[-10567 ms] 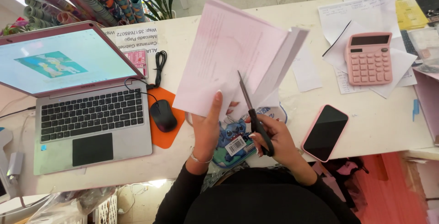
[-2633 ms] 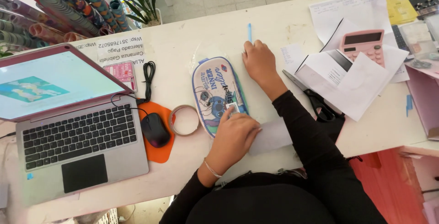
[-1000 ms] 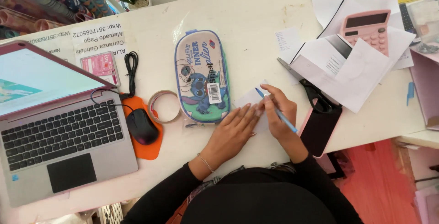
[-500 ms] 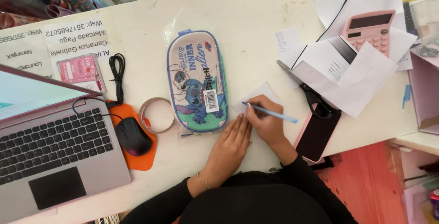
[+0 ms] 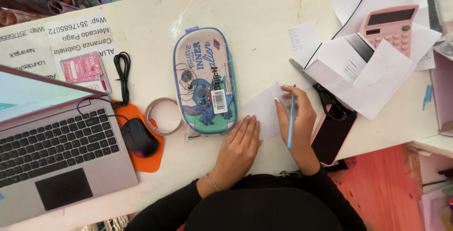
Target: Sorting through a stack of papers, cutting a sheet with scissors, and writing on a slip of paper at a desk
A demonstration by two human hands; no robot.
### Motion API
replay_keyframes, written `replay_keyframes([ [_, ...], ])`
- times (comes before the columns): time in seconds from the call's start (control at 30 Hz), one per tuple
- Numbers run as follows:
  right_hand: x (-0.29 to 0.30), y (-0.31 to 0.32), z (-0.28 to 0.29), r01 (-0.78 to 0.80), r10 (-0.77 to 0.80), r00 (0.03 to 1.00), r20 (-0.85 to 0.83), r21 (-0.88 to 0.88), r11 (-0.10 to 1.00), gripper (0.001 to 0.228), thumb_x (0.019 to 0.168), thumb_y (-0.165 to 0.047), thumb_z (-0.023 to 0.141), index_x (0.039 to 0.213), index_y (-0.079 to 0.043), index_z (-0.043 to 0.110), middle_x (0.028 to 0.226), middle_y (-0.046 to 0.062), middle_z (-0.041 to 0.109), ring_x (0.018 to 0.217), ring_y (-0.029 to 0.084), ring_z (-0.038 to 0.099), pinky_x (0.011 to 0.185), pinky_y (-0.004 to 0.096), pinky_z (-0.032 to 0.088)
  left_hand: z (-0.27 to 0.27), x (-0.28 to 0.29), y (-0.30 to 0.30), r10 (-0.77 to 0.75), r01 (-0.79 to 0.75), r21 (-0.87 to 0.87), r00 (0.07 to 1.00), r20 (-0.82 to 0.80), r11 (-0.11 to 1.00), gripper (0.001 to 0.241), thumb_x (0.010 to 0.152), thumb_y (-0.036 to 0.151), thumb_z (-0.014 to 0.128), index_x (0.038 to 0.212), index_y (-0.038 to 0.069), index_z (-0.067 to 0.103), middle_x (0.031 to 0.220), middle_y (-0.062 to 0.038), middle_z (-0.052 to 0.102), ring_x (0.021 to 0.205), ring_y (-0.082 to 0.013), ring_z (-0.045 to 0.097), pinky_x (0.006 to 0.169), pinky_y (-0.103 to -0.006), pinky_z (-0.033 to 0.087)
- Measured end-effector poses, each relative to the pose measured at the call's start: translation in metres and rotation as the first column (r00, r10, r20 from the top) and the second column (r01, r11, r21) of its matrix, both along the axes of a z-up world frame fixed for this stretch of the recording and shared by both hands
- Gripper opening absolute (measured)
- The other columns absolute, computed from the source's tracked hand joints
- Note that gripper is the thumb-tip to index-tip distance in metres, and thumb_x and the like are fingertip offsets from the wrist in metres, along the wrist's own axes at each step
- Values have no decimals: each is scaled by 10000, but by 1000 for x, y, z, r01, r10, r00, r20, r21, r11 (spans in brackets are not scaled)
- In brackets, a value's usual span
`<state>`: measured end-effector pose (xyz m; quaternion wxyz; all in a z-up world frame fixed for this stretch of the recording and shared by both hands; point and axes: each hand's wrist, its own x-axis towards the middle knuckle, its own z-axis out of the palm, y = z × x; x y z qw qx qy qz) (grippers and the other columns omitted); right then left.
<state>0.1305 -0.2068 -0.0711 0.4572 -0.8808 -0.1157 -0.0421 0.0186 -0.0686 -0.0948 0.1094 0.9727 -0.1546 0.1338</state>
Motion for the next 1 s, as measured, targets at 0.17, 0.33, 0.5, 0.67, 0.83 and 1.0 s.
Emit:
replay_keyframes([
  [0.17,-2,-23,-28,-25,25,992,-126,0,1000,161,1027,-127,650,1181,-86,626,908,76,706,781,235,707,701,346,588,-5,7,-10,-7,9,-26,997,79,1000,371,1073,177,500,1343,-60,592,1402,-263,594,1337,-374,560,1124,-446,434],
  [0.33,-3,-42,-37,31,-19,999,28,-522,852,273,964,-452,737,848,-212,678,536,-78,605,556,212,667,588,349,552,-3,9,-22,32,-33,9,997,74,999,395,1077,215,484,1364,-37,585,1393,-245,593,1301,-380,566,1039,-437,460],
  [0.5,-4,-55,-21,112,-83,993,81,-483,868,380,900,-424,773,1131,-134,691,648,116,704,663,398,716,644,519,564,13,26,-32,190,-189,22,981,-29,982,555,870,257,740,1342,-11,626,1312,-220,630,1211,-385,605,902,-441,495],
  [0.67,3,-83,-7,215,-281,959,-29,-567,795,454,1010,-268,618,1378,-13,548,844,258,741,800,478,730,742,595,566,39,35,-30,337,-327,83,917,-211,941,816,794,427,796,1431,-4,524,1472,-201,506,1435,-351,400,1227,-592,102],
  [0.83,4,-91,-10,180,-328,940,-93,-683,708,388,1017,-225,565,1349,-24,548,879,210,756,829,446,747,754,557,584,29,43,-26,366,-347,120,901,-232,930,903,729,494,828,1423,0,527,1405,-152,535,1377,-285,422,1218,-538,131],
  [1.0,15,-99,-24,139,-281,957,-70,-742,656,421,854,-221,717,1221,-41,620,856,175,762,795,424,756,714,533,595,31,55,-22,408,-370,181,870,-277,911,943,601,562,895,1331,39,603,1119,-82,525,1046,-256,464,861,-422,288],
])
